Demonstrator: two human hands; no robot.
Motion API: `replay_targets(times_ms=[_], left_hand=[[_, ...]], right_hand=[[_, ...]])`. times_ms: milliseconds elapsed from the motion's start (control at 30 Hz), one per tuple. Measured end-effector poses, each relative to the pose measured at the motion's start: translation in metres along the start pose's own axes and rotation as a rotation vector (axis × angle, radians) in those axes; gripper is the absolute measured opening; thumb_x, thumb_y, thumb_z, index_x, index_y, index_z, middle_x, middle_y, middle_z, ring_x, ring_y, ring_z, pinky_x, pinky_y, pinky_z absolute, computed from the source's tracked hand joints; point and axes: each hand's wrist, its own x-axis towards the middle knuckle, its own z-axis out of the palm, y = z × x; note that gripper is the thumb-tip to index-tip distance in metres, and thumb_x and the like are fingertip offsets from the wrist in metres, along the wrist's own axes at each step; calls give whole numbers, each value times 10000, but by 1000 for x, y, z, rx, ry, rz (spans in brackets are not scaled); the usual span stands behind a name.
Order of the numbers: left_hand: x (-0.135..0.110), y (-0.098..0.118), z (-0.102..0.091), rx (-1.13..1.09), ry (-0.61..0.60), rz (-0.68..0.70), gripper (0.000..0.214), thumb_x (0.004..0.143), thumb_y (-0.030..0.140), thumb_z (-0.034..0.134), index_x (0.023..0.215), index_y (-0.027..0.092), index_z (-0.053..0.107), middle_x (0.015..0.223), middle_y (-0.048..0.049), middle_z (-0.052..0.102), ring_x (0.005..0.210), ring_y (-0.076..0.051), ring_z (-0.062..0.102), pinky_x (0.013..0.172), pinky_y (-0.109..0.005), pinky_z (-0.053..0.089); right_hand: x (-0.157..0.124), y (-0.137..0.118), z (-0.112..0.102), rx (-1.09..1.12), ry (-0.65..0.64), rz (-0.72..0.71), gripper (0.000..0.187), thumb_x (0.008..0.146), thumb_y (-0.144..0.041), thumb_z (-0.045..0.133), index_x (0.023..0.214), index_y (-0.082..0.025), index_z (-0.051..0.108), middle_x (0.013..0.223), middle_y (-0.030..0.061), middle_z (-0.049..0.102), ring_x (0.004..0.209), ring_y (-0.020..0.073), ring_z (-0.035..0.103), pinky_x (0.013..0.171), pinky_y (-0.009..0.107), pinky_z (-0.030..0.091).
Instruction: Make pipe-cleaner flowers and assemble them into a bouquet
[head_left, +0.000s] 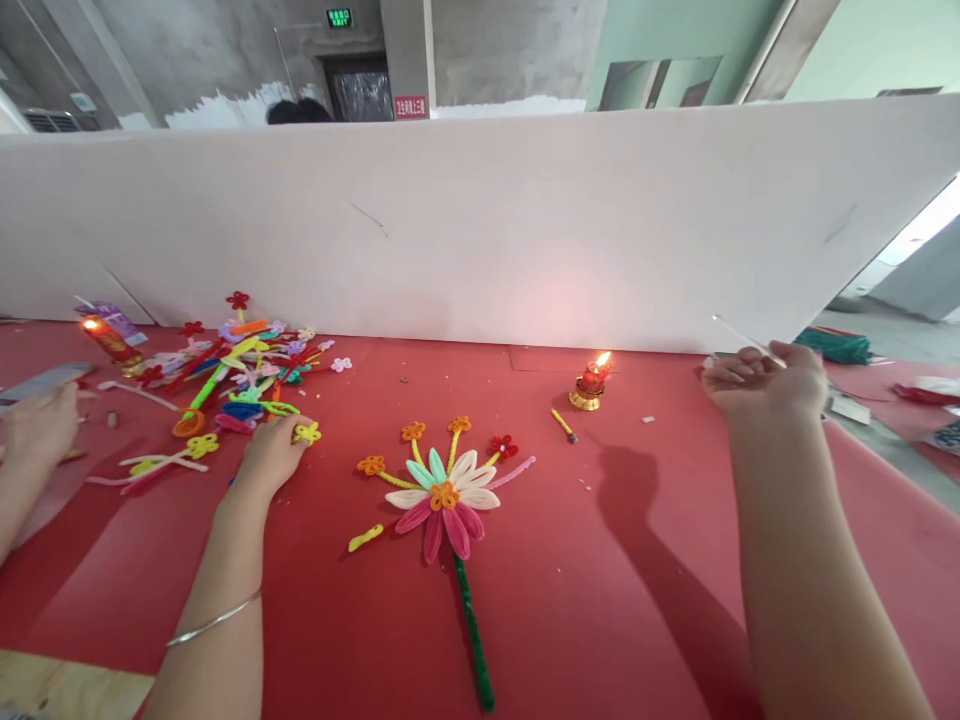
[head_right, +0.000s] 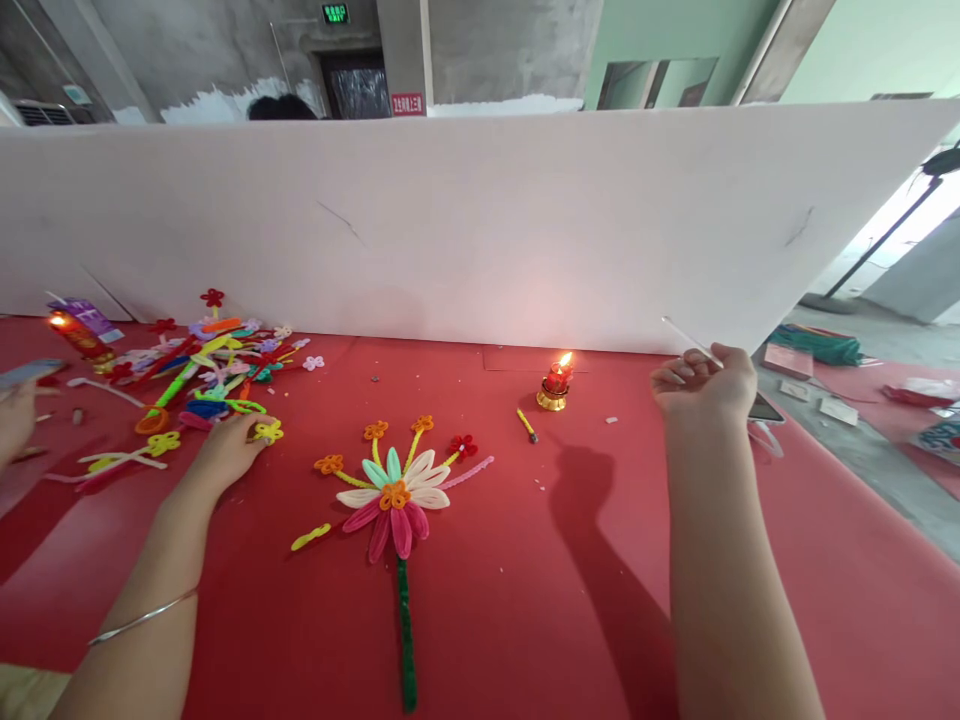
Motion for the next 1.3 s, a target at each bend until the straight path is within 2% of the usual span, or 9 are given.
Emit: replay_targets(times_ms=[233, 367, 667, 767, 867, 967, 1033, 1133, 1300], left_hand=[[-3, 7, -12, -340, 2, -124, 281, 724, 321, 566, 946, 150, 587, 1009, -99, 657, 905, -247, 608, 798, -310, 457], [-3, 9, -11, -506, -57, -118, 390, 842, 443, 377, 1014, 156, 578, 978, -87, 680, 836, -210, 639, 766, -293, 477], [-7, 15, -19, -243, 70, -115, 321, 813, 360, 420, 984, 163, 607, 1091, -109, 643, 1033, -268, 577, 860, -327, 432], [-17, 35, -34, -345, -155, -58, 287, 754, 423, 497, 862, 185, 615, 851, -50, 685, 800, -226, 634, 736, -297, 466], [-32, 66, -43, -486, -685, 139, 247, 679, 426, 583, 768, 197, 601, 694, -7, 660, 691, -193, 630, 634, -264, 466], [-47, 93, -39, -441, -1088, 101, 237, 568, 347, 653, 732, 196, 573, 614, 18, 627, 586, -180, 610, 554, -263, 448], [-52, 103, -32, -325, -1102, 94, 274, 507, 332, 685, 689, 194, 533, 576, 29, 598, 565, -175, 583, 514, -252, 412], [-51, 101, -23, -164, -944, 121, 372, 454, 387, 722, 693, 197, 510, 601, 33, 576, 579, -167, 535, 477, -241, 347], [-46, 85, -23, -181, -907, 192, 446, 467, 446, 724, 791, 207, 529, 739, 26, 593, 676, -162, 531, 534, -232, 369]], right_hand=[[-1, 0, 1, 16, -24, 13, 165, 758, -107, 352, 652, -211, 279, 546, -69, 250, 409, 65, 200, 339, 177, 170], [-2, 0, 2, 6, -15, 10, 145, 753, -104, 348, 666, -208, 299, 546, -67, 274, 405, 63, 210, 341, 177, 181], [-3, 2, 2, 11, -41, 8, 158, 727, -97, 358, 662, -215, 275, 543, -65, 268, 414, 67, 192, 345, 180, 185], [-4, 2, 2, 5, -36, 2, 156, 724, -102, 361, 659, -214, 274, 549, -63, 267, 421, 68, 200, 347, 183, 183], [-5, 1, 3, 3, -39, 2, 160, 726, -99, 367, 663, -213, 275, 560, -65, 266, 420, 66, 209, 349, 185, 179], [-5, 1, 3, 1, -40, 5, 159, 743, -108, 367, 666, -212, 275, 570, -70, 257, 420, 62, 211, 355, 180, 186], [-6, 1, 3, -1, -31, -2, 148, 743, -114, 364, 667, -210, 281, 571, -70, 262, 421, 60, 210, 355, 178, 189], [-7, 1, 4, -6, -36, -13, 150, 731, -109, 365, 661, -211, 279, 564, -65, 272, 420, 63, 208, 352, 183, 183], [-7, 2, 4, -10, -32, -24, 147, 718, -104, 371, 668, -214, 286, 560, -60, 291, 422, 66, 215, 361, 187, 188]])
